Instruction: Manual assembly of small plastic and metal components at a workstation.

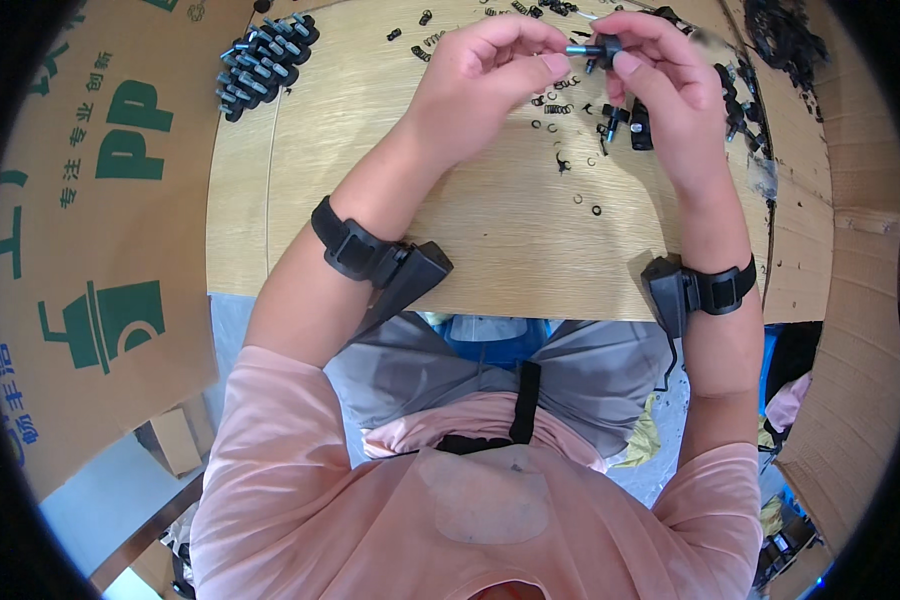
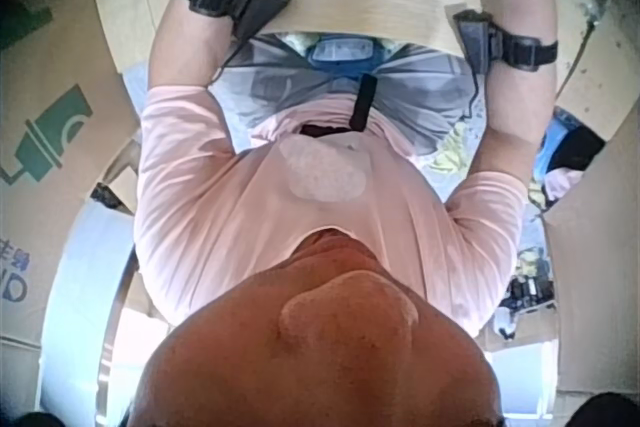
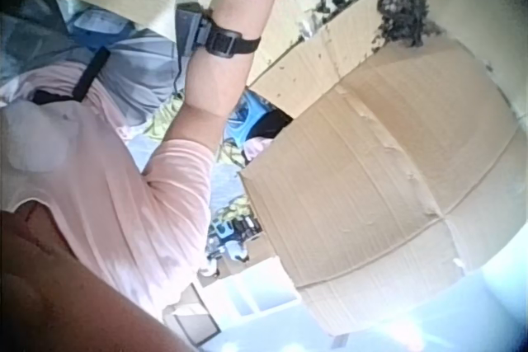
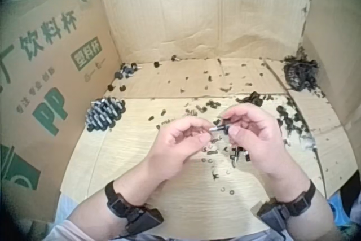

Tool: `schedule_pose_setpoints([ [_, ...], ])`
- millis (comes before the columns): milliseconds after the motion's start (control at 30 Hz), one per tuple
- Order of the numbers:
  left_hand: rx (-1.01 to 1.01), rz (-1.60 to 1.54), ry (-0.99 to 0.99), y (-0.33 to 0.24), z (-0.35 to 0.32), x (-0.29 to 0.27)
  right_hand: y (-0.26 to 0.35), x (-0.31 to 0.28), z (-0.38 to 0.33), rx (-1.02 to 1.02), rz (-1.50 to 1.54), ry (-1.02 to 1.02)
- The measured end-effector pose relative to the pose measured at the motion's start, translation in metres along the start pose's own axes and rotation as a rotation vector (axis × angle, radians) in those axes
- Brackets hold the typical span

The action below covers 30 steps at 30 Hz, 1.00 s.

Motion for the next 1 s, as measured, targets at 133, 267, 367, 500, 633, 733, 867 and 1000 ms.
schedule_pose_setpoints([
  [133, 0.037, -0.051, 0.014, -0.003, 0.002, -0.003, 0.002, 0.005, -0.001, -0.056, -0.13, 0.058],
  [267, 0.021, -0.073, 0.012, -0.002, 0.002, 0.0, 0.0, 0.006, -0.001, -0.055, -0.128, 0.11],
  [367, -0.051, -0.043, -0.034, 0.004, 0.0, 0.0, -0.001, 0.006, -0.002, -0.057, -0.153, 0.109],
  [500, -0.042, -0.036, -0.028, 0.005, 0.002, -0.004, 0.003, 0.011, -0.002, -0.115, -0.178, 0.111],
  [633, 0.042, -0.027, -0.132, 0.0, 0.002, -0.011, 0.004, 0.012, -0.003, -0.111, -0.152, 0.1],
  [733, 0.028, -0.023, -0.169, 0.001, 0.001, -0.011, 0.002, 0.01, -0.002, -0.085, -0.121, 0.098],
  [867, 0.019, 0.037, -0.172, 0.0, -0.001, -0.011, 0.006, 0.016, -0.001, -0.179, -0.202, 0.17],
  [1000, 0.025, 0.039, -0.181, -0.001, -0.001, -0.011, 0.011, 0.019, -0.003, -0.248, -0.286, 0.183],
])
Point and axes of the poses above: each hand's wrist, its own z-axis towards the middle knuckle, its own x-axis out of the palm, y = z × x, the point moved 8 cm from there along z, towards the middle knuckle, and after that the axes turned 3 degrees about z, right-handed, at the moved point
